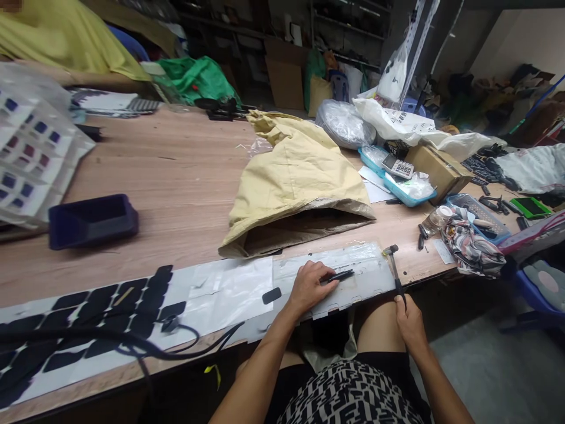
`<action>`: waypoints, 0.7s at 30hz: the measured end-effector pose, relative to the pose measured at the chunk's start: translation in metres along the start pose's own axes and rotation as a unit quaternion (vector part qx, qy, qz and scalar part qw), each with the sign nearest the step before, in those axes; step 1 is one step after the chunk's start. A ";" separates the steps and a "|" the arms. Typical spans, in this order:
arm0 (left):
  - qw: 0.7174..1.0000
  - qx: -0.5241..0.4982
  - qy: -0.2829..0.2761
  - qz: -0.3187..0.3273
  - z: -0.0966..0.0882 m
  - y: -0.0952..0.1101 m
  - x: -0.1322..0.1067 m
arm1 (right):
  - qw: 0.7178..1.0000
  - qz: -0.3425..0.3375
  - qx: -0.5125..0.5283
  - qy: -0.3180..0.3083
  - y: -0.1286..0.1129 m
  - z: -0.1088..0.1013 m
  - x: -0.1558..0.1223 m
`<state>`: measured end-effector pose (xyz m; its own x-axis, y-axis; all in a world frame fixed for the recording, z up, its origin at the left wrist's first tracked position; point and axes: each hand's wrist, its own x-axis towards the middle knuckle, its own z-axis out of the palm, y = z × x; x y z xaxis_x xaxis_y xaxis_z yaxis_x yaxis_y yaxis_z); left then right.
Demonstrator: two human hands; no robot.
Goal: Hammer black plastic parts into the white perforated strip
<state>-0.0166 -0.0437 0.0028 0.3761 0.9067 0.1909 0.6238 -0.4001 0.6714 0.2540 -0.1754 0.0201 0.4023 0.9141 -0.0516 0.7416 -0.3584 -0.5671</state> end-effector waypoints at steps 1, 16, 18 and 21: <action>1.000 -0.002 -0.003 0.001 -0.001 0.000 0.000 | 1.000 -0.007 0.021 0.005 -0.002 -0.001 -0.003; 1.000 -0.023 -0.011 -0.011 -0.001 -0.001 0.002 | 0.986 -0.135 -0.009 -0.098 -0.041 -0.004 -0.038; 1.000 -0.022 -0.009 -0.012 0.000 -0.002 0.002 | 0.985 -0.141 -0.025 -0.098 -0.041 -0.002 -0.039; 1.000 -0.020 -0.007 -0.014 0.001 -0.002 0.002 | 0.984 -0.139 -0.053 -0.099 -0.041 -0.001 -0.040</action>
<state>-0.0167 -0.0410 0.0012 0.3684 0.9155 0.1617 0.6064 -0.3685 0.7046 0.2082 -0.1976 0.0466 0.0711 0.9949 -0.0712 0.8638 -0.0972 -0.4944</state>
